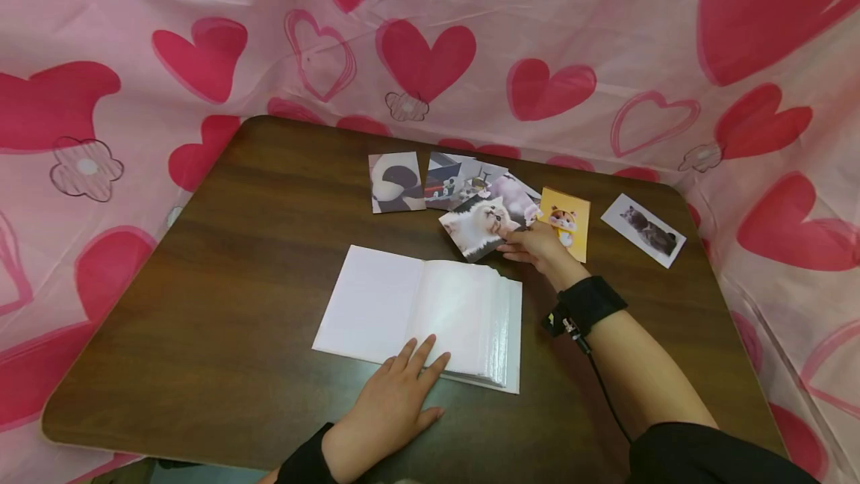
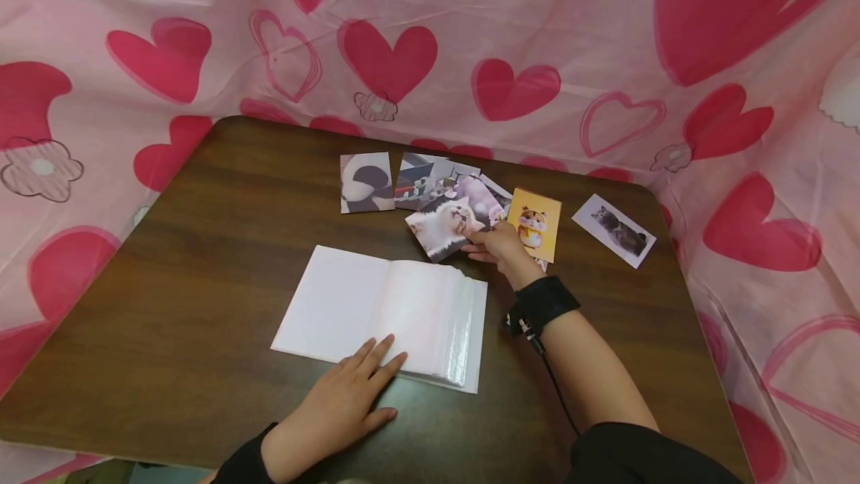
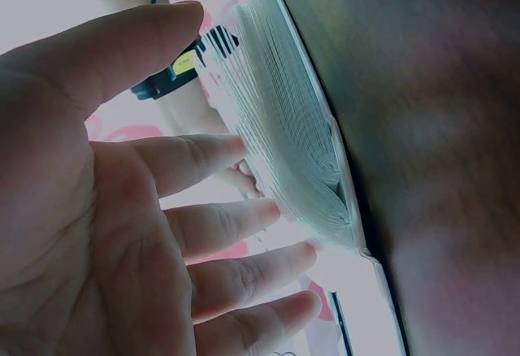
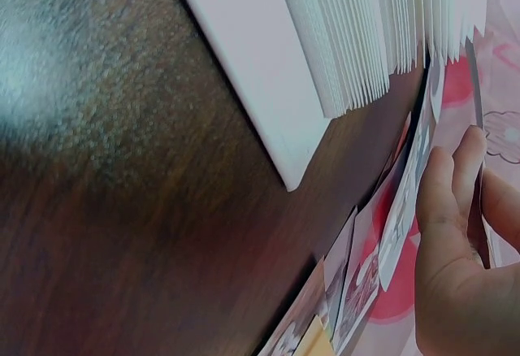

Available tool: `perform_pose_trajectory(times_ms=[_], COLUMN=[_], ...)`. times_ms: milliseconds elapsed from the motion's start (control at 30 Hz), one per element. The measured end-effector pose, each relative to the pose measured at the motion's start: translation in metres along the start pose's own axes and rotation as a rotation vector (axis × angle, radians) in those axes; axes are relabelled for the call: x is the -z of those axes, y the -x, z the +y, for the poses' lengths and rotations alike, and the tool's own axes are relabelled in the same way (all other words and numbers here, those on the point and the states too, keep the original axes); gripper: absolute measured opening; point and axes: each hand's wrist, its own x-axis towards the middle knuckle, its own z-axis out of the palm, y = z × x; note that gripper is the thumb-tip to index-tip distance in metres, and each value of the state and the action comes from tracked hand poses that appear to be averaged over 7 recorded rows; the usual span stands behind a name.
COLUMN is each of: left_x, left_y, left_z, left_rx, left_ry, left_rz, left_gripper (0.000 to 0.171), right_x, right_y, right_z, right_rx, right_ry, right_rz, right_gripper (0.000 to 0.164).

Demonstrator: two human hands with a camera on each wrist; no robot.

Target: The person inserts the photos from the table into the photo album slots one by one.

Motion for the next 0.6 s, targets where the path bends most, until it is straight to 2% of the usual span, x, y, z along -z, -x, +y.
perform_pose_trajectory(times_ms=[133, 367, 600], left_x=[-0.0004, -0.0005, -0.0005], left_y=[0.0005, 0.0003, 0.0005], left_z=[0.0000, 0.0001, -0.0002], left_rx=[0.001, 0.000, -0.003], left_ry=[0.014, 0.007, 0.003], left_rz=[-0.006, -0.010, -0.012], left_gripper=[0.070, 0.070, 0.070], right_x=[-0.0004, 0.0004, -0.0012], right_y=[0.0004, 0.0008, -0.0011], right_z=[0.0007, 0.0010, 0.0036], right_rx=[-0.007, -0.037, -0.026], right_ry=[0.010, -0.038, 0.002], right_rz=[0.000, -0.007, 0.011], right_gripper=[0.004, 0.004, 0.006])
